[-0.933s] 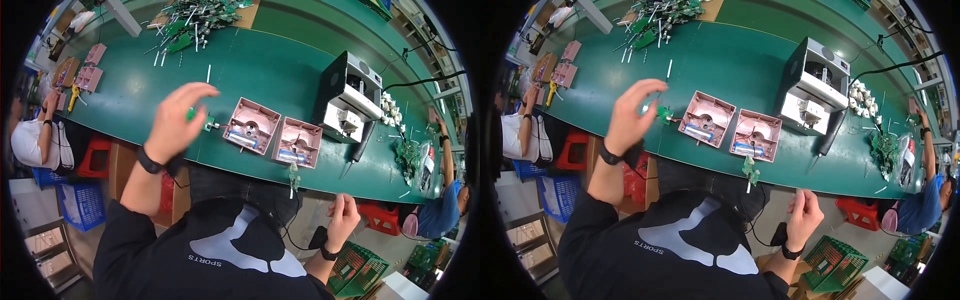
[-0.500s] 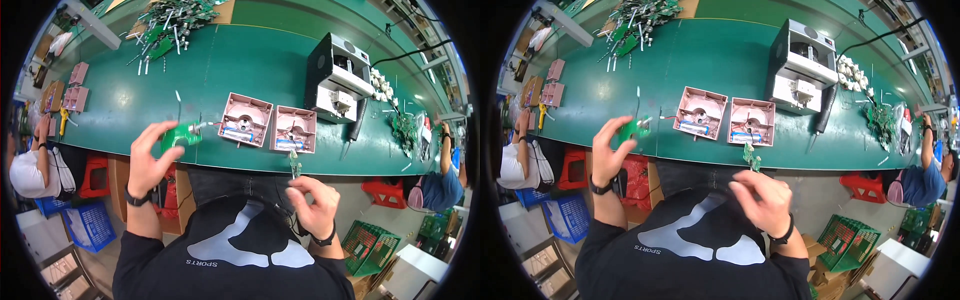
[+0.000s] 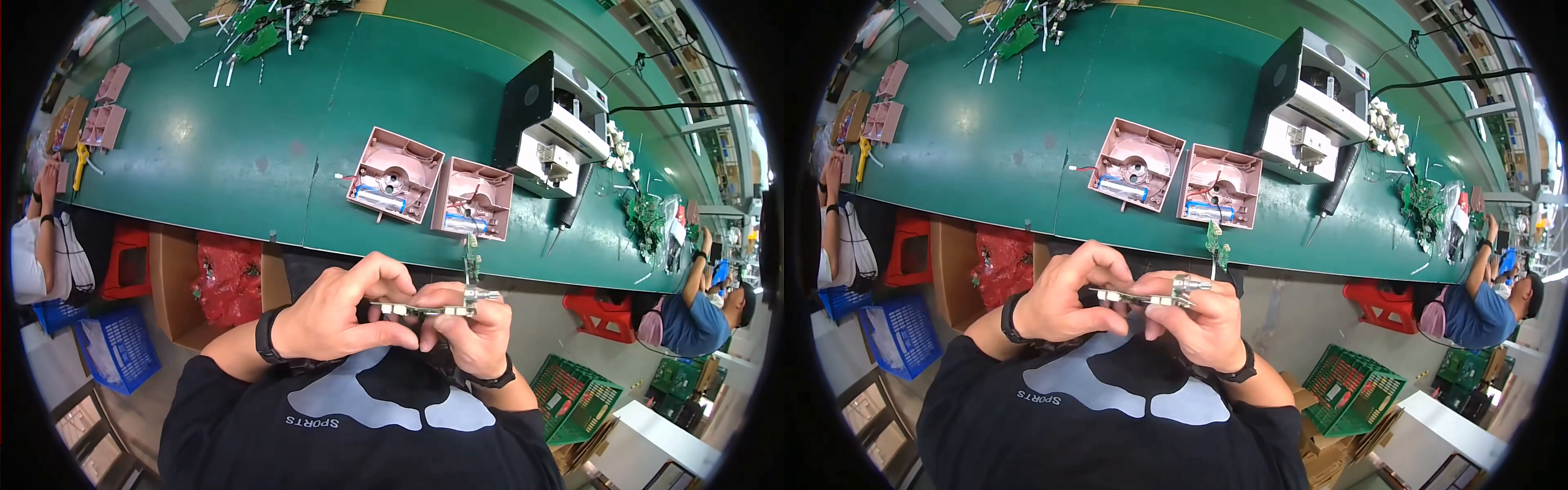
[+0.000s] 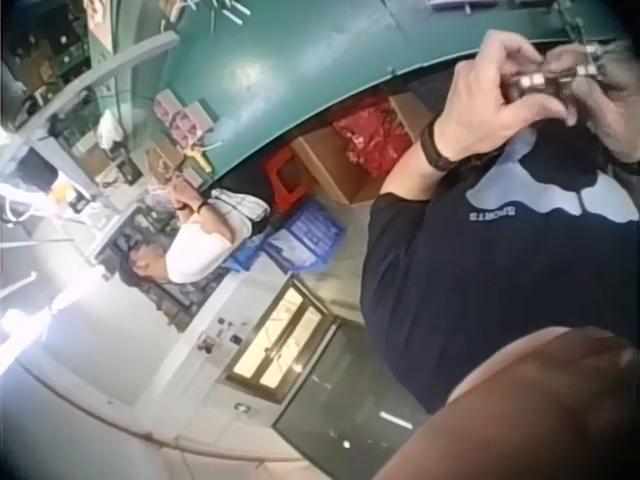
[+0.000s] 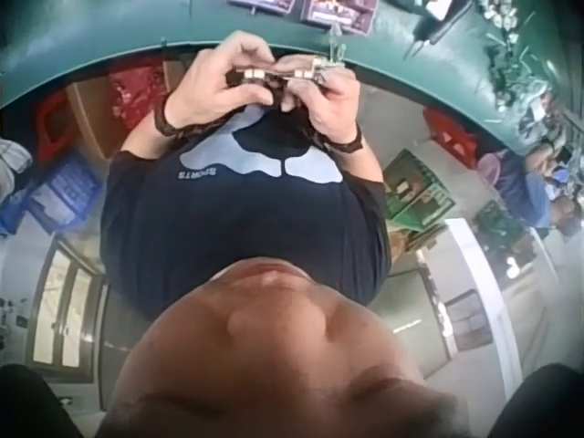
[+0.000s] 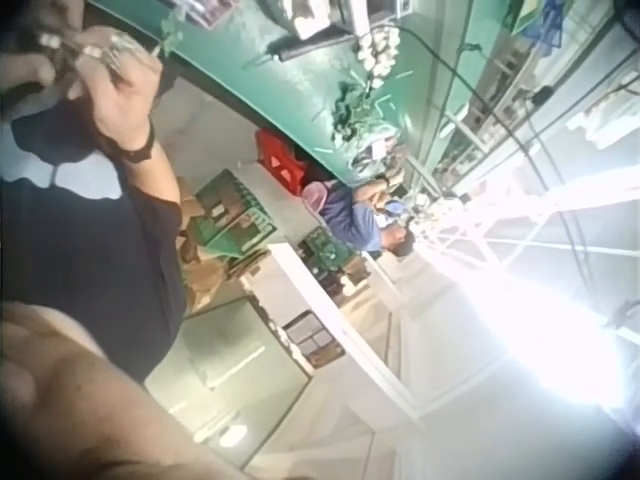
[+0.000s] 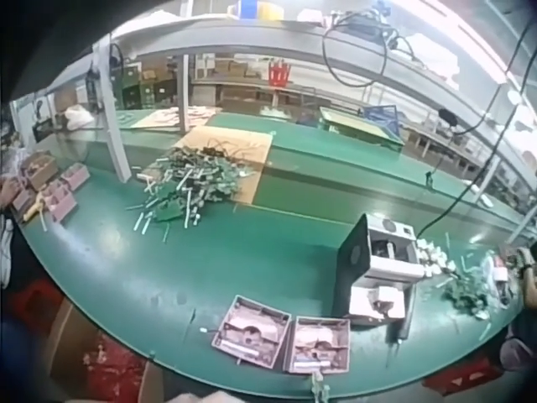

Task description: The person assembles electronic devices by placing motors and circuit boards into plastic housings and securing them with a power screwdriver. After setting the units aside, they retrieve more circuit boards from a box and gather bundles of wire connectors from the workbench.

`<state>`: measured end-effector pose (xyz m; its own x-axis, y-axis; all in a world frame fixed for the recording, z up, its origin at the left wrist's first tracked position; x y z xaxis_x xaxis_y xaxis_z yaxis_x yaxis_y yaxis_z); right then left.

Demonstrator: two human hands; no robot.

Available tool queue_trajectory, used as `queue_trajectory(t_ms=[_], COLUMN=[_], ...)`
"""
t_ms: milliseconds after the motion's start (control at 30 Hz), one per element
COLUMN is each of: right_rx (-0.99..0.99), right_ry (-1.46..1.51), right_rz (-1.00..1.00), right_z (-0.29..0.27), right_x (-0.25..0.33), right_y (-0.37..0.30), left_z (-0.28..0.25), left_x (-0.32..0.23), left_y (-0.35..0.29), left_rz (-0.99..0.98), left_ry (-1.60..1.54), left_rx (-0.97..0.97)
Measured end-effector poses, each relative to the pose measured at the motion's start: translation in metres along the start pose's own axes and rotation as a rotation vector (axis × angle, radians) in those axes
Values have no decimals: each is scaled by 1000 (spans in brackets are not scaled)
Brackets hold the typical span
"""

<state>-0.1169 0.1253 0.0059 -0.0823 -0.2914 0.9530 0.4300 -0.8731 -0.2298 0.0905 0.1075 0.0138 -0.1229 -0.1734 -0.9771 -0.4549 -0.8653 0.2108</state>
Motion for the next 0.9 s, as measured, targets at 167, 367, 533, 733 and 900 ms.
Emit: queue_trajectory(t_ms=[167,367,533,733,900], right_rx=[-105,-417,-332,-10,-4], right_ry=[126,193,427,450,457], right_rz=[-197,-494,-606,-587,-637], right_z=[-13,-38,-46,-19,-7], right_x=[15,38,45,71,72], right_y=[-8,-8,1,9,18], left_z=[-65,-118,-105,-93,-68], left_x=[30,66,77,47,7], left_y=[10,44,74,56,34], left_rz=[-45,100,219,185,215], left_ry=[383,834,788,838,844], left_rx=[-43,-12,163,65,-74])
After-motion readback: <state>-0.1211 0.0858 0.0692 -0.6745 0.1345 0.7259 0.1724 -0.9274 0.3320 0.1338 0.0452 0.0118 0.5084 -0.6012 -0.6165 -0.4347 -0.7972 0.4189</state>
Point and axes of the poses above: each hand's wrist, its own y-axis towards the middle knuckle, its own z-axis out of the palm, x = y × z, the point moved 3 cm from there along y, towards the middle knuckle, and after that the axes turned 12 degrees about z, right-handed, at the moved point
